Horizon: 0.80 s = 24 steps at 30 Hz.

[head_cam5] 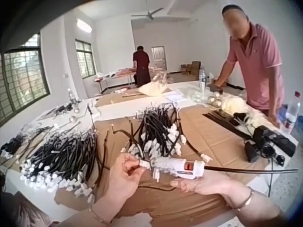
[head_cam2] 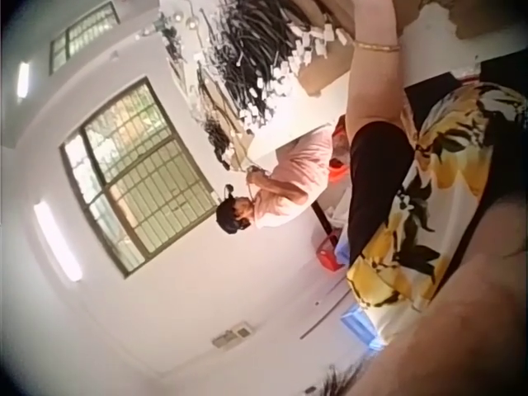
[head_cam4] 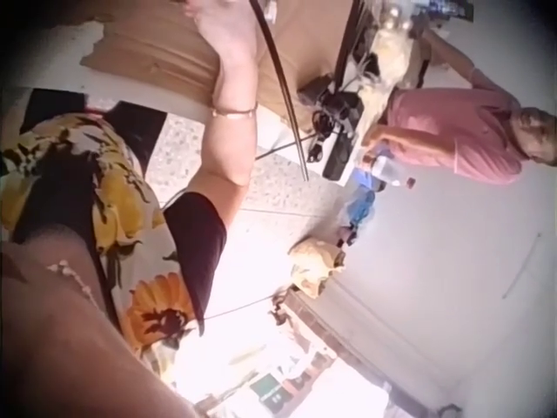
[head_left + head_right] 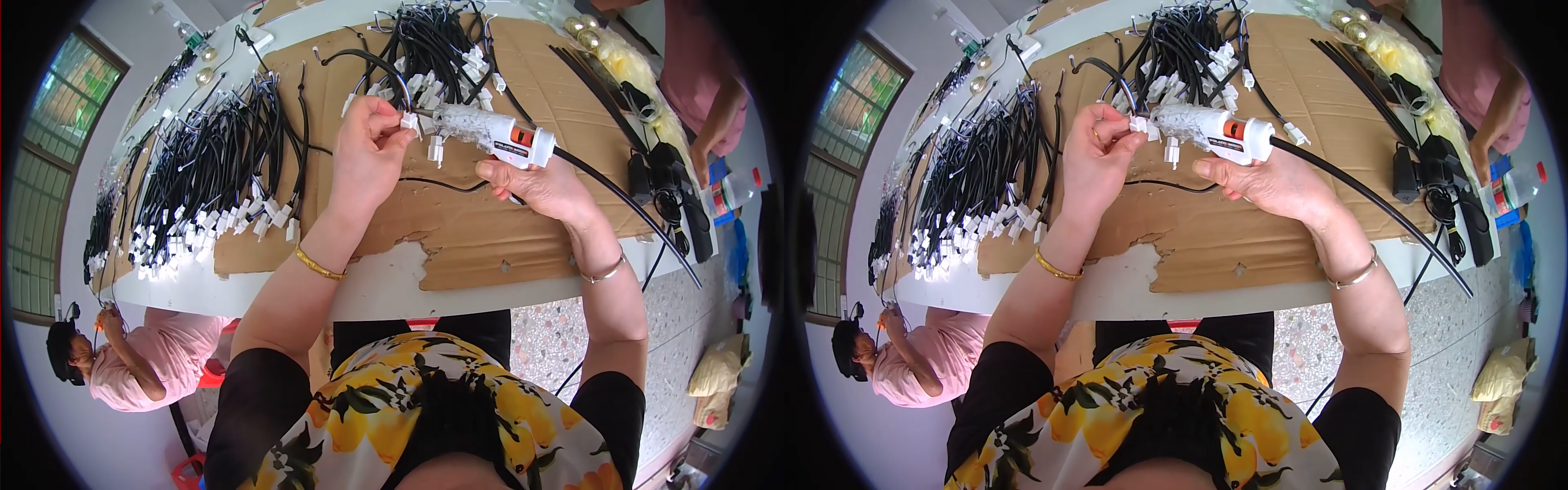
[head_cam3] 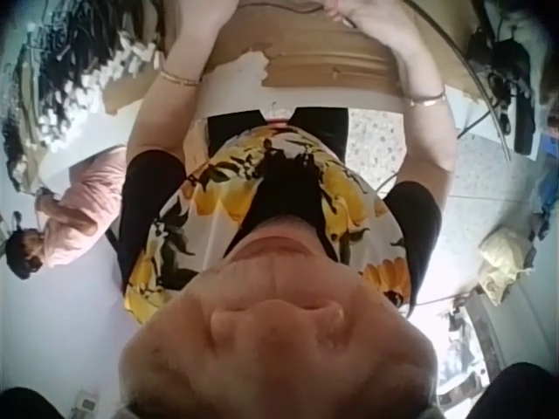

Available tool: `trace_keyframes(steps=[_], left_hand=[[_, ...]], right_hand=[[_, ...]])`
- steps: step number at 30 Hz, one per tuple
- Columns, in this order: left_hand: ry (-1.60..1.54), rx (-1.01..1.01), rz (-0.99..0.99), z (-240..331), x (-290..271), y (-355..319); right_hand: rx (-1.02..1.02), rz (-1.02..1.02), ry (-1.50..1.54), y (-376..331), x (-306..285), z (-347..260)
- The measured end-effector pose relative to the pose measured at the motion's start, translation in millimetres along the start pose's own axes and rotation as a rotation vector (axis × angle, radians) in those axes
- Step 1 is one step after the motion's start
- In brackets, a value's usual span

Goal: Apply hot glue to secure white plastic connectors to the ends of black wires.

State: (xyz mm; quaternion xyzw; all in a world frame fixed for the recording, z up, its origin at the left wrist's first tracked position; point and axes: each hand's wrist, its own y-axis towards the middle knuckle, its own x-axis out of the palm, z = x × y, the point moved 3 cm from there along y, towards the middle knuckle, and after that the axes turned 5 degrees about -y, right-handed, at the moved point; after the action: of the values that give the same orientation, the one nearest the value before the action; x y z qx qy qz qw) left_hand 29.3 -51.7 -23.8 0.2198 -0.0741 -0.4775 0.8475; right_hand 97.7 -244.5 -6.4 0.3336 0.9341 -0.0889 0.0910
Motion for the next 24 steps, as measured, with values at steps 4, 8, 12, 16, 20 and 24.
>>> trace_keyframes(steps=[4, 8, 12, 16, 20, 24], left_hand=[[0.101, 0.006, -0.005, 2.3, -0.2, -0.6], [0.161, 0.026, 0.006, 6.9, 0.5, -1.2], [0.182, 0.039, 0.018, 6.9, -0.3, -0.8], [0.228, 0.079, 0.037, 6.5, -1.7, 0.0], [0.278, 0.071, 0.022, 5.4, -1.4, 0.1], [0.294, 0.087, 0.028, 6.5, -1.9, 0.8]], right_hand=[[-0.015, 0.013, 0.004, 2.0, 1.5, 2.2], [-0.014, -0.033, 0.008, 2.9, 2.0, 2.7], [-0.027, -0.030, -0.032, 2.5, 3.6, 0.0], [-0.016, -0.015, -0.050, 3.3, 3.8, 1.2], [0.009, 0.007, -0.103, 4.1, 3.1, 2.1], [0.011, 0.008, -0.070, 4.3, 3.2, 3.1]])
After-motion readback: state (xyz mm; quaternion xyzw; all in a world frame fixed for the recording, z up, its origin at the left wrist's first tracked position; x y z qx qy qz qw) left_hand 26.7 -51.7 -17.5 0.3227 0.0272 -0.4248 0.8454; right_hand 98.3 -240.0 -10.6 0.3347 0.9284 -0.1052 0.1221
